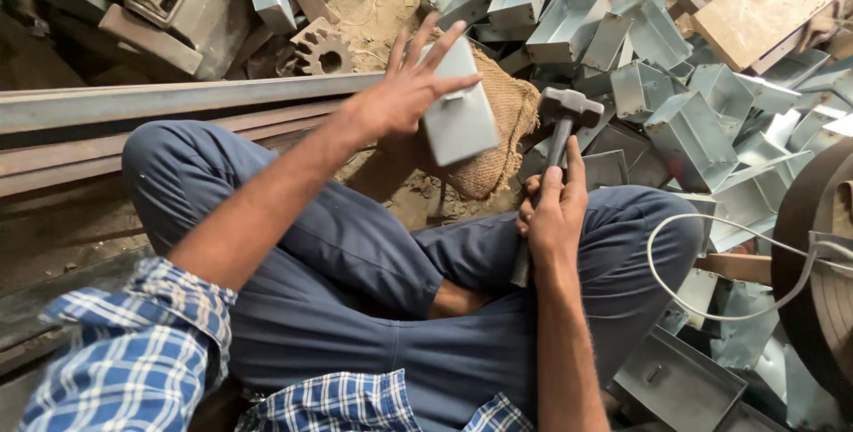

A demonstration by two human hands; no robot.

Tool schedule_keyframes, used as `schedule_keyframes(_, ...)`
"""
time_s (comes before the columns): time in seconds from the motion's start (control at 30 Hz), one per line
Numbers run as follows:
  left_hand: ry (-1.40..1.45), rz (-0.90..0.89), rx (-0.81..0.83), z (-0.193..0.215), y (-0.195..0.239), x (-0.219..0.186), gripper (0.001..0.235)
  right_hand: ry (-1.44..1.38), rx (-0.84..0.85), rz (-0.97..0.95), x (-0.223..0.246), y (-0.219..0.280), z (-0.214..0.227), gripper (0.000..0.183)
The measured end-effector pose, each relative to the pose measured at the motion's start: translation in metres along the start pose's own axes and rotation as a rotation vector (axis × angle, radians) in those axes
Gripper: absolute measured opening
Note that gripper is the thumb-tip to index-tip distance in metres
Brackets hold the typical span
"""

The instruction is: The person uses a hammer to shape and flatten several small metal boxes, striking different sides and the lids while holding them against a burlap-covered surface.

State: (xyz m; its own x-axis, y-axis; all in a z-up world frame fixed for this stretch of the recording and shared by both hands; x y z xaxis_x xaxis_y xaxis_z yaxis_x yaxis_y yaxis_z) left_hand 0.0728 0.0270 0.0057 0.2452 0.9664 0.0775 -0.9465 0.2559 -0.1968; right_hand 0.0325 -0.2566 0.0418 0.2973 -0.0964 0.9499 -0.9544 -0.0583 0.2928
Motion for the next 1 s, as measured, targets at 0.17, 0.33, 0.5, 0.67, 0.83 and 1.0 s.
schedule_keyframes(0.17, 0.806, 0.434, -0.068, -0.055, 0.057, -0.003, 0.112, 0.235, 0.037, 0.089, 0.012, 0.012, -0.011, 0.06)
schedule_keyframes(0.33, 1.307, 0.528, -0.321, -0.059, 0.051, -0.015, 0.099, 0.48, 0.108, 0.312, 0.022, 0.018, -0.024, 0.06)
schedule_keyframes(0.5, 0.877, 0.548, -0.043, -0.049, 0.044, -0.03, 0.146, 0.817, 0.217, 0.593, 0.075, 0.031, -0.05, 0.066)
schedule_keyframes(0.67, 0.946, 0.598, 0.013, -0.044, 0.05, -0.028, 0.148, 1.037, 0.111, 0.74, 0.126, 0.046, -0.085, 0.054)
schedule_keyframes(0.83, 0.94, 0.612, 0.044, -0.043, 0.047, -0.029, 0.15, 0.869, 0.164, 0.865, 0.1, 0.036, -0.105, 0.055)
schedule_keyframes(1.0, 0.983, 0.652, -0.014, -0.04, 0.047, -0.029, 0.152, 1.043, 0.336, 0.569, 0.097, 0.031, -0.098, 0.062)
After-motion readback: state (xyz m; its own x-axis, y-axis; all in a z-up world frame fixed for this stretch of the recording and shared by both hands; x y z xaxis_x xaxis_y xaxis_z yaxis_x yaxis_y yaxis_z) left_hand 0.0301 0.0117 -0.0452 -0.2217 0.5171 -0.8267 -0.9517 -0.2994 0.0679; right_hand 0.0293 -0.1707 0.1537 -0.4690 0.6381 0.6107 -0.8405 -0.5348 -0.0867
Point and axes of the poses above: each hand's wrist, its own y-axis away from the middle knuckle, its own z-axis out of the back of the hand, x = y × z, the point moved 2 cm from there along -y, towards the middle knuckle, and after that the axes turned 8 degrees about -x, right-handed, at the moved point
